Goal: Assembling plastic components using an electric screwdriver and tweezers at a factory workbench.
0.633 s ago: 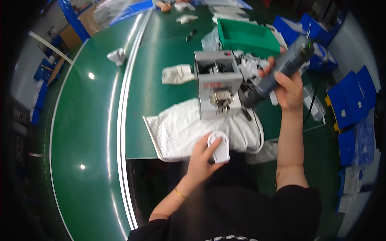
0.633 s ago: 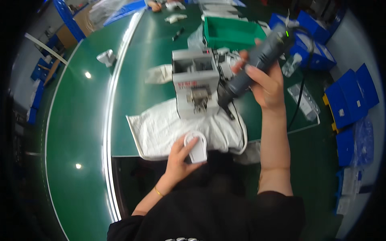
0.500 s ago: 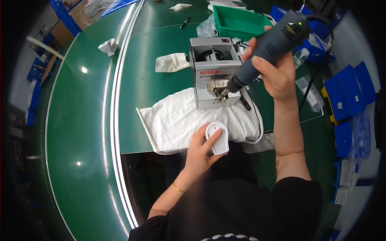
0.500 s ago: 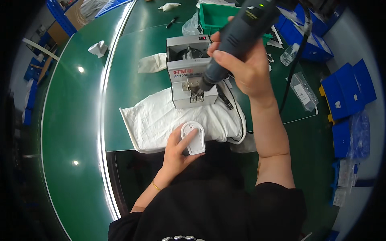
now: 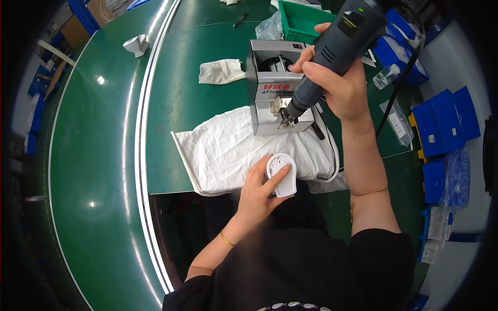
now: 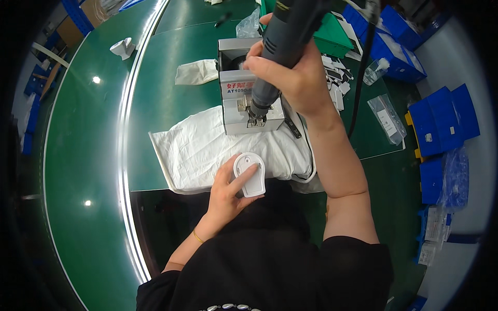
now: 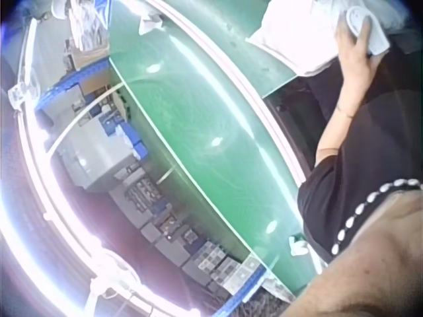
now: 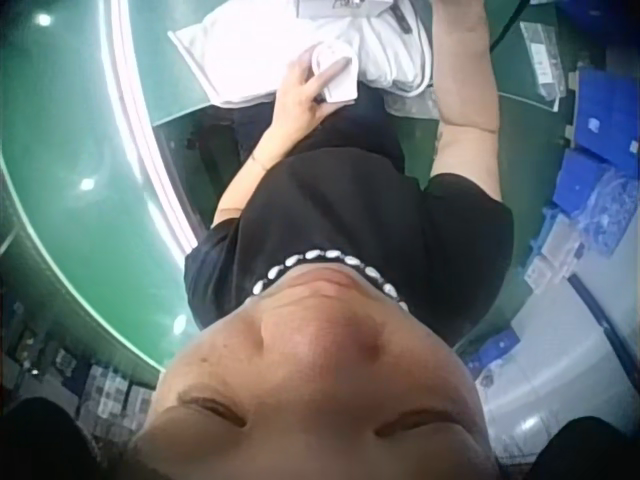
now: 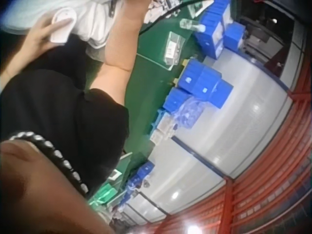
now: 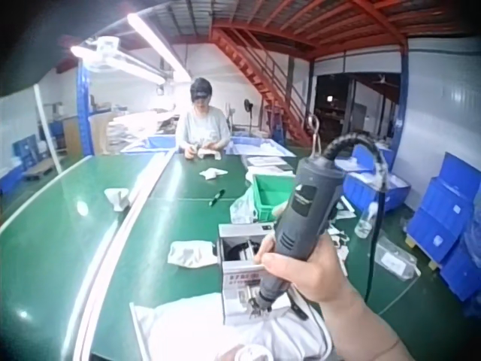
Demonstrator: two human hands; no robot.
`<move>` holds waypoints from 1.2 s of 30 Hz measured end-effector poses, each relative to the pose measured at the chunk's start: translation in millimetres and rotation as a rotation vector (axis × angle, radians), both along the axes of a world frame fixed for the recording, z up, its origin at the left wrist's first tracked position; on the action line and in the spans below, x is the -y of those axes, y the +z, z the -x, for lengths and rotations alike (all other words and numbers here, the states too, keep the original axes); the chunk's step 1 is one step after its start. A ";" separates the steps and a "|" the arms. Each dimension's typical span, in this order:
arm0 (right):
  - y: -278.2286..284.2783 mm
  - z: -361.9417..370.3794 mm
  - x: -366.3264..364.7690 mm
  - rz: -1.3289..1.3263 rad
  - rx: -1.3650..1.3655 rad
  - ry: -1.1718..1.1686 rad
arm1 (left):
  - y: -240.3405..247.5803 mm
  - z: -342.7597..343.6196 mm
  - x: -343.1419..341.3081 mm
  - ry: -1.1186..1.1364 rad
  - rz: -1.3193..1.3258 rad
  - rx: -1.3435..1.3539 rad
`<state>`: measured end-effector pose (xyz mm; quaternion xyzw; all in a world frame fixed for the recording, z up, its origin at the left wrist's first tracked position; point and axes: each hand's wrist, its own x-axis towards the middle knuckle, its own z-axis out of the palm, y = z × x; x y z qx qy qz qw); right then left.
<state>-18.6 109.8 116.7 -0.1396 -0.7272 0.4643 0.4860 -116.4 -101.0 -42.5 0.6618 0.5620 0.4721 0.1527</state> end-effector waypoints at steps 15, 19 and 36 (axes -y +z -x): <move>-3.1 -18.0 78.1 0.125 -0.078 0.023 | -4.7 -2.3 -2.1 0.010 -0.022 -0.023; -3.2 -24.9 92.0 0.078 0.022 0.045 | -4.9 -2.2 -2.0 0.021 -0.043 -0.018; -18.0 -12.0 95.3 0.122 -0.064 -0.018 | -6.5 0.8 -1.5 -0.002 -0.043 0.006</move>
